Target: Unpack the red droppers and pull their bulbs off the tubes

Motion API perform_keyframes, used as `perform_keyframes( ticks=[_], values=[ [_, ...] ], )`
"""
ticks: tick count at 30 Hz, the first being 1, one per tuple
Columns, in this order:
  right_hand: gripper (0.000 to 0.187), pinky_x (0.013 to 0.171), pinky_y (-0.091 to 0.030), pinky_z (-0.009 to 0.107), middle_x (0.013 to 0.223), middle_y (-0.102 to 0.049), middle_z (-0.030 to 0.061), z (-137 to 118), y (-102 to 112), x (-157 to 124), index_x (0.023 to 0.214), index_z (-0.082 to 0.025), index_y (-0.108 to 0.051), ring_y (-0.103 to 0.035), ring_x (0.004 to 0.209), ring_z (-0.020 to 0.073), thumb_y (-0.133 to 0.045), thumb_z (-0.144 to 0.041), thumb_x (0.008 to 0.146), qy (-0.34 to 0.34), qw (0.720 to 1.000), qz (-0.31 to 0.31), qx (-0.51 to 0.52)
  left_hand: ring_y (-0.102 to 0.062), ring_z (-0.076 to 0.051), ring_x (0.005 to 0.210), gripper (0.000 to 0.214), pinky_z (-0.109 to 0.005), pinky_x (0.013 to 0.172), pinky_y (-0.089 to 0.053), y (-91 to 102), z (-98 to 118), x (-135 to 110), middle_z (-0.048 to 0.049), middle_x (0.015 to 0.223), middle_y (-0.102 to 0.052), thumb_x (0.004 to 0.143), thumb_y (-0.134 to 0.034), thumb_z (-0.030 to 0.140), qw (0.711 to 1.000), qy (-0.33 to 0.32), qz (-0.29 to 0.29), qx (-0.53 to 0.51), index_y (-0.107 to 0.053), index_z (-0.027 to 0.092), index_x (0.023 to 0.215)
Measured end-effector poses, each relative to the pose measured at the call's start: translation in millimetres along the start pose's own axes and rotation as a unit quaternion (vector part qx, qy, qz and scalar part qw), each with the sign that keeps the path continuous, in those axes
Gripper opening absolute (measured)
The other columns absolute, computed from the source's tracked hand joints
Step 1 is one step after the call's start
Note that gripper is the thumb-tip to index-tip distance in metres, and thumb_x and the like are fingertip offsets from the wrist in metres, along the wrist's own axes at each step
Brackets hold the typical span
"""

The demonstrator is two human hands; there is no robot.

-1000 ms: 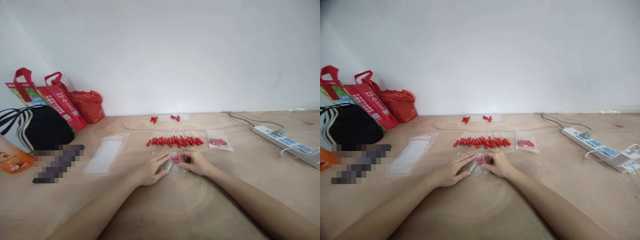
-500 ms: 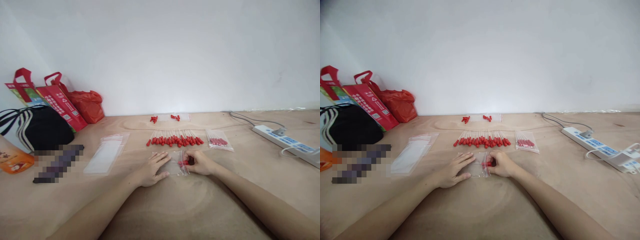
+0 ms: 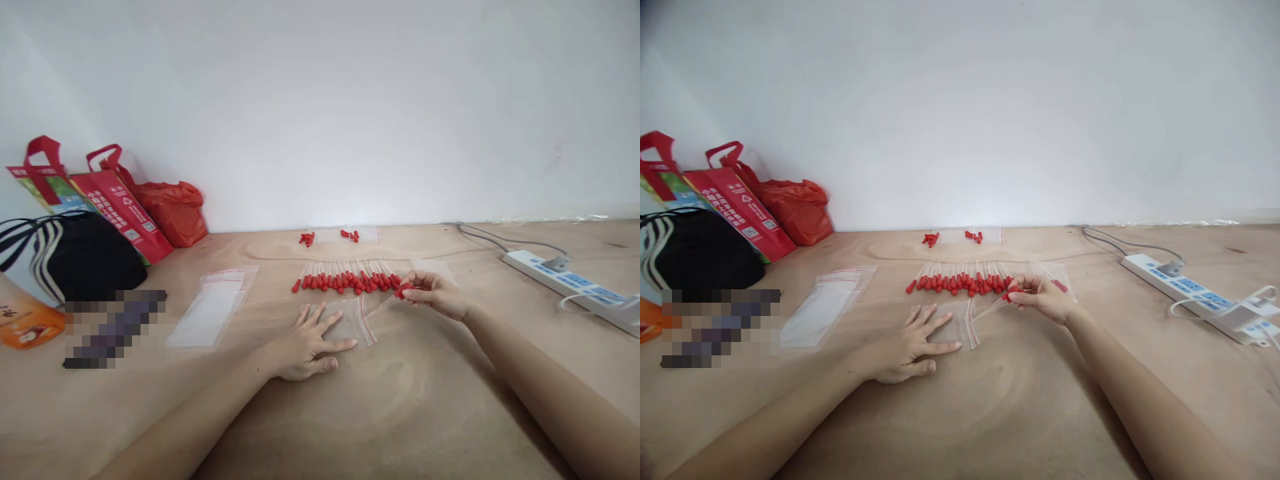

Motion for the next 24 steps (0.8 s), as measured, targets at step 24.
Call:
perform_keyframes(
  ticks=[24],
  values=[
    [0.025, 0.081, -0.046, 0.032, 0.094, -0.061, 0.0081, -7, -37, 48, 0.094, -0.020, -0.064, -0.058, 0.088, 0.0196, -0.043, -0.019, 0.080, 0.307, 0.816, 0.172, -0.458, -0.052, -0.021, 0.094, 0.035, -0.037, 0.083, -0.041, 20.3, -53, 3, -0.0056, 0.097, -0.058, 0.074, -0.055, 0.046, 0.941, 0.159, 0.297, -0.034, -0.055, 0.018, 0.095]
  ],
)
Point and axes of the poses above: each hand's wrist, its own x-axis towards the middle knuckle, its own y-axis out of the back of the hand, z = x × y, the point moved 5 cm from there along x, towards the middle knuckle
